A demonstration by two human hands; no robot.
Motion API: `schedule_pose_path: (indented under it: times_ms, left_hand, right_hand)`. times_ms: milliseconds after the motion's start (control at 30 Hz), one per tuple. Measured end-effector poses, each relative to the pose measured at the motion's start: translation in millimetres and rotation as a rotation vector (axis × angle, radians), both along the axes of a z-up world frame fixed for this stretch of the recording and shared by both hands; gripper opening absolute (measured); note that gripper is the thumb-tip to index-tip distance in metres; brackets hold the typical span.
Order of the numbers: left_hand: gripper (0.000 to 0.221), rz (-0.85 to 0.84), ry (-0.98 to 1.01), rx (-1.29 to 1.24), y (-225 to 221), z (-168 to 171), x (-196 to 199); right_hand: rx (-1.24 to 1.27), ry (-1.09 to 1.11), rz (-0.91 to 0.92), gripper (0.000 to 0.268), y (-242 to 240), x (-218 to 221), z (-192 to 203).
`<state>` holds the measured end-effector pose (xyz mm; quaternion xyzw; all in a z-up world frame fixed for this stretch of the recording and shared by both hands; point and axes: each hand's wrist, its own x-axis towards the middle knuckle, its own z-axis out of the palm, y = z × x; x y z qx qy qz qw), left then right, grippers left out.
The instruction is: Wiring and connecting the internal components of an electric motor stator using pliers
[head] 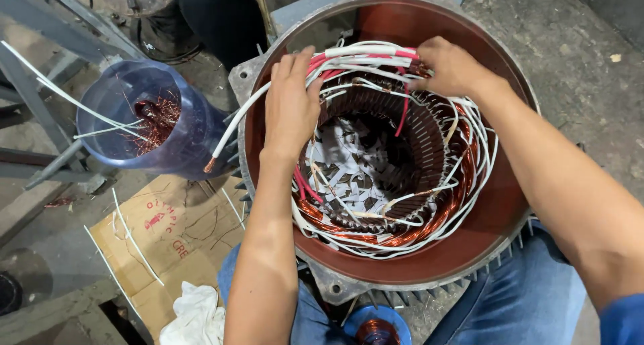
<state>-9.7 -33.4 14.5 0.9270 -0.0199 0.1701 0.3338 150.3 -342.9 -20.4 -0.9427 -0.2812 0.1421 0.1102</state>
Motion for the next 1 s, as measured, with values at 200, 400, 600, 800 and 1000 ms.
schedule_pose_path:
  times_ms: [200, 400, 600, 800, 1000]
  left_hand:
    - [0.098, -0.021, 0.100, 0.136, -1.8, -10.4, 1.2]
    - [0.064, -0.092, 0.176, 0.136, 17.6, -23.3, 7.3]
    - [0.047, -0.371, 0.264, -0.047, 36.8, -16.9, 7.6]
    - [0.052, -0.357, 0.216, -0.100, 53.2, -24.2, 11.9]
    - [0.028, -0.173, 0.190, -0.121, 28.3, -26.6, 13.4]
  right_hand:
    - [-0.007, -0.014, 0.180, 0.072, -20.0, -73.0, -23.7]
    - [-0.014, 0.365, 0.070, 0.066, 4.6, -45.2, 96.0]
    - [0.443, 0.360, -0.017, 0.035, 53.7, 48.1, 44.5]
    - [-0.085, 0.114, 0.182, 0.059, 88.3, 52.3, 17.9]
    - [-0.040, 0.067, 0.149, 0.056, 65.8, 52.8, 18.3]
